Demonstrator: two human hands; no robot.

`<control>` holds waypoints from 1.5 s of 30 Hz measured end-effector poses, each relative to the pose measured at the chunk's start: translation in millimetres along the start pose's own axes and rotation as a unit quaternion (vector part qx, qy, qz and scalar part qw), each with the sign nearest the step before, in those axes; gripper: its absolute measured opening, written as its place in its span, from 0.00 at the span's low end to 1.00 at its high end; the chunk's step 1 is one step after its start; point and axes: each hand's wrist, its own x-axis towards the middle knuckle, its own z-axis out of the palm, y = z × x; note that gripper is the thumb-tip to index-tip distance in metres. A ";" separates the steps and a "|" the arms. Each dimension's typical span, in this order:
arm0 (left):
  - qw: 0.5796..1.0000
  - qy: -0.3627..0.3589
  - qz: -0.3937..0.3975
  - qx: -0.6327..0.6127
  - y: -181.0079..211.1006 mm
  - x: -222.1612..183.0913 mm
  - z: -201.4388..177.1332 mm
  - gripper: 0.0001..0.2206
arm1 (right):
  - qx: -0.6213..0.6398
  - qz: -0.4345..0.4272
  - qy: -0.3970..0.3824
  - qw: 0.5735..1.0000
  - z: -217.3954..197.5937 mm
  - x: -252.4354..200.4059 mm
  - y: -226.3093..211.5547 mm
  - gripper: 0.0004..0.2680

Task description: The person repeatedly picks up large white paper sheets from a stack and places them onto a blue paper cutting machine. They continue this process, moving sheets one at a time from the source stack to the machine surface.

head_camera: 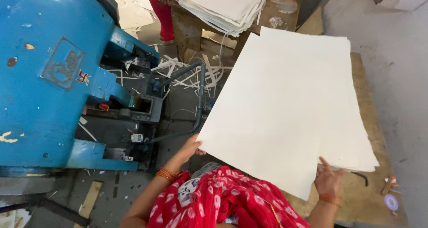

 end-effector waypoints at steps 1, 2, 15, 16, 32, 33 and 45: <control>1.000 0.009 -0.013 0.004 3.1 4.4 2.9 0.19 | -0.038 0.032 -0.026 0.998 -1.4 -7.5 -2.9 0.26; 1.000 -0.002 0.007 0.007 7.0 2.9 4.4 0.19 | -0.142 0.015 -0.016 0.990 3.2 -13.7 -1.4 0.23; 0.932 0.014 0.292 0.216 280.3 -157.9 -55.3 0.22 | -0.071 -0.194 -0.057 0.977 169.3 -34.8 41.7 0.17; 0.932 0.025 0.299 0.206 293.1 -182.8 -77.4 0.22 | -0.070 -0.202 -0.071 0.974 197.9 -36.2 41.4 0.18; 0.800 0.519 0.289 0.090 114.9 -159.1 -547.4 0.13 | -0.286 -0.171 -0.324 0.886 615.0 -27.9 166.3 0.19; 0.765 0.561 0.266 0.169 83.4 -151.2 -559.7 0.13 | -0.308 -0.123 -0.313 0.890 618.8 -29.6 191.2 0.20; 0.798 0.599 0.040 0.048 7.1 -188.4 -607.7 0.12 | -0.504 0.024 -0.334 0.796 637.9 -126.6 217.6 0.25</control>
